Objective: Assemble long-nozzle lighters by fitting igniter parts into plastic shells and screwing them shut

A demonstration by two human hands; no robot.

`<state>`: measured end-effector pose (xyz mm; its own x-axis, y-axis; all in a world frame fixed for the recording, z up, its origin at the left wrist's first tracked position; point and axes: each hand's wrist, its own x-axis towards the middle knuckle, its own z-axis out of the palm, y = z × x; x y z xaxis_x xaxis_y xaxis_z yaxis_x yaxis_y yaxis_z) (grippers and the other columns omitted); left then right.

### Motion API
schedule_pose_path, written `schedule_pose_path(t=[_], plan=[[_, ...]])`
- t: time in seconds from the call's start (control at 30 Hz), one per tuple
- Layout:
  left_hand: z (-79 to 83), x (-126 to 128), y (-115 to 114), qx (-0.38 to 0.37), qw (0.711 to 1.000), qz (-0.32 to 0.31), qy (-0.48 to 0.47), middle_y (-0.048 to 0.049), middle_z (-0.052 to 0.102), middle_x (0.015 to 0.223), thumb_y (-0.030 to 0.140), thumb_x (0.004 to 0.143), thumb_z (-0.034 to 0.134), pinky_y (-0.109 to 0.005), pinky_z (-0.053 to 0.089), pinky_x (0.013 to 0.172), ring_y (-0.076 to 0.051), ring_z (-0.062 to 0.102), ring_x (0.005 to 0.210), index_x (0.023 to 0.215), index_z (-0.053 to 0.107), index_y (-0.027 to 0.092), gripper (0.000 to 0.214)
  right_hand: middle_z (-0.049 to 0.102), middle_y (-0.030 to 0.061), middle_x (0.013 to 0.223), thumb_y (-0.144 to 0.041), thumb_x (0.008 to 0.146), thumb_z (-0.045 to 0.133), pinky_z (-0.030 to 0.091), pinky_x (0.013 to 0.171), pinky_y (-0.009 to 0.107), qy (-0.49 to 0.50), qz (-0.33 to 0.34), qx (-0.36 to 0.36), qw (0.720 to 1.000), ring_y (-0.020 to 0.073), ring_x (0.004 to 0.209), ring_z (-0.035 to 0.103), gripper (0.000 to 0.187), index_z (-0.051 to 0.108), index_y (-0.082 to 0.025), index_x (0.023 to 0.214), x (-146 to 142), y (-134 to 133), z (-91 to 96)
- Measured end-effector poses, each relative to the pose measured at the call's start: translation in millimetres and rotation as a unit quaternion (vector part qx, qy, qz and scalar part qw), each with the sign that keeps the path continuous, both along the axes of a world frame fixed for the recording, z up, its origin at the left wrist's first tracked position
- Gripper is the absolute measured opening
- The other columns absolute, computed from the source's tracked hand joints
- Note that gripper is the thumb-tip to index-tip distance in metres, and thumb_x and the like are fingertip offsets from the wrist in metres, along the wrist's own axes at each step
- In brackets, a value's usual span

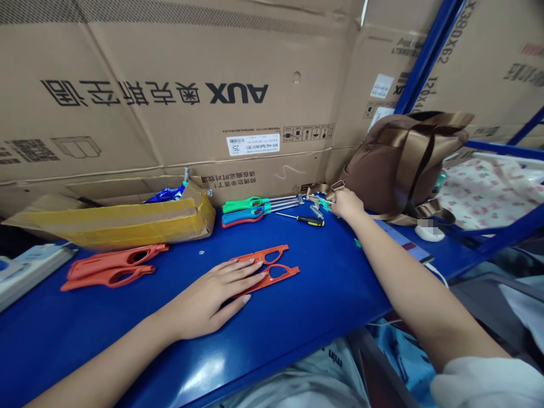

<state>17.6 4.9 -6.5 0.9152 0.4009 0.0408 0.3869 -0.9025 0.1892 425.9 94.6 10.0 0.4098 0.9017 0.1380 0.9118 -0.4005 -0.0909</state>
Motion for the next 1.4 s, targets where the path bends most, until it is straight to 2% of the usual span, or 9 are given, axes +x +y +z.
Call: schedule_pose_path(t=[0.1, 0.2, 0.33, 0.53, 0.67, 0.83, 1.0, 1.27, 1.4], plan=[[-2.3, -1, 2, 0.005, 1.000, 0.011, -0.016, 0.0034, 0.037, 0.163, 0.030, 0.106, 0.043, -0.048, 0.032, 0.125, -0.023, 0.033, 0.153, 0.158, 0.035, 0.036, 0.053, 0.063, 0.0107, 0.129, -0.037, 0.098, 0.064, 0.057, 0.093, 0.045, 0.004, 0.014, 0.023, 1.000, 0.0235, 0.111, 0.065, 0.036, 0.061, -0.016, 0.127, 2, 0, -0.3], [-4.4, -4, 5, 0.010, 0.999, 0.027, -0.032, 0.0025, 0.043, 0.160, 0.030, 0.105, 0.044, -0.049, 0.037, 0.123, -0.024, 0.040, 0.149, 0.156, 0.040, 0.035, 0.051, 0.067, 0.0136, 0.119, -0.025, 0.095, 0.063, 0.054, 0.093, 0.042, 0.013, 0.048, 0.072, 0.996, 0.0262, 0.110, 0.064, 0.019, 0.066, -0.014, 0.111, 2, 0, 0.7], [-6.7, -9, 10, 0.026, 0.998, 0.038, -0.052, -0.0001, 0.050, 0.155, 0.032, 0.103, 0.048, -0.048, 0.043, 0.120, -0.025, 0.048, 0.144, 0.151, 0.049, 0.032, 0.048, 0.068, 0.0138, 0.100, -0.016, 0.091, 0.053, 0.049, 0.087, 0.039, 0.037, 0.152, 0.150, 0.976, 0.0272, 0.099, 0.063, 0.011, 0.062, -0.016, 0.099, -8, -1, 5.0], [-7.1, -16, 17, 0.027, 0.994, 0.047, -0.092, -0.0034, 0.059, 0.147, 0.032, 0.100, 0.055, -0.045, 0.048, 0.116, -0.025, 0.056, 0.138, 0.142, 0.060, 0.028, 0.042, 0.066, 0.0072, 0.095, -0.026, 0.094, 0.052, 0.049, 0.081, 0.033, 0.095, 0.407, 0.156, 0.895, 0.0211, 0.087, 0.061, 0.008, 0.056, -0.020, 0.098, -45, -19, 12.6], [-8.0, -17, 18, 0.031, 0.990, 0.042, -0.132, -0.0065, 0.066, 0.139, 0.029, 0.099, 0.058, -0.044, 0.052, 0.112, -0.025, 0.062, 0.131, 0.135, 0.066, 0.025, 0.038, 0.065, 0.0071, 0.096, -0.027, 0.097, 0.050, 0.048, 0.079, 0.032, 0.120, 0.496, 0.124, 0.851, 0.0200, 0.086, 0.060, 0.009, 0.056, -0.020, 0.098, -74, -38, 9.2], [-9.5, -12, 15, 0.079, 0.961, 0.071, -0.254, -0.0097, 0.076, 0.122, 0.025, 0.093, 0.066, -0.041, 0.059, 0.102, -0.026, 0.072, 0.114, 0.117, 0.077, 0.020, 0.027, 0.065, 0.0057, 0.097, -0.027, 0.100, 0.049, 0.047, 0.078, 0.031, 0.165, 0.550, 0.049, 0.817, 0.0182, 0.084, 0.060, 0.010, 0.057, -0.020, 0.102, -100, -55, 3.3], [-4.7, -6, 8, 0.101, 0.916, 0.141, -0.361, -0.0078, 0.080, 0.101, 0.026, 0.085, 0.079, -0.031, 0.061, 0.089, -0.021, 0.076, 0.095, 0.106, 0.077, 0.018, 0.023, 0.069, 0.0060, 0.102, -0.029, 0.102, 0.047, 0.046, 0.082, 0.033, 0.185, 0.559, 0.025, 0.808, 0.0194, 0.089, 0.062, 0.015, 0.060, -0.020, 0.105, -104, -63, 8.8], [-4.8, -4, 4, 0.091, 0.899, 0.212, -0.373, -0.0036, 0.077, 0.093, 0.027, 0.086, 0.078, -0.024, 0.058, 0.076, -0.016, 0.073, 0.082, 0.096, 0.071, 0.017, 0.016, 0.072, 0.0054, 0.104, -0.030, 0.105, 0.043, 0.045, 0.082, 0.030, 0.186, 0.581, -0.031, 0.791, 0.0182, 0.091, 0.064, 0.023, 0.064, -0.020, 0.107, -108, -71, 15.1], [-7.7, -5, 6, 0.079, 0.905, 0.202, -0.367, -0.0034, 0.078, 0.093, 0.024, 0.093, 0.071, -0.025, 0.058, 0.079, -0.015, 0.072, 0.082, 0.095, 0.073, 0.018, 0.007, 0.072, 0.0049, 0.099, -0.032, 0.105, 0.044, 0.044, 0.077, 0.028, 0.209, 0.590, -0.042, 0.778, 0.0166, 0.085, 0.063, 0.024, 0.065, -0.019, 0.106, -111, -70, 11.6]])
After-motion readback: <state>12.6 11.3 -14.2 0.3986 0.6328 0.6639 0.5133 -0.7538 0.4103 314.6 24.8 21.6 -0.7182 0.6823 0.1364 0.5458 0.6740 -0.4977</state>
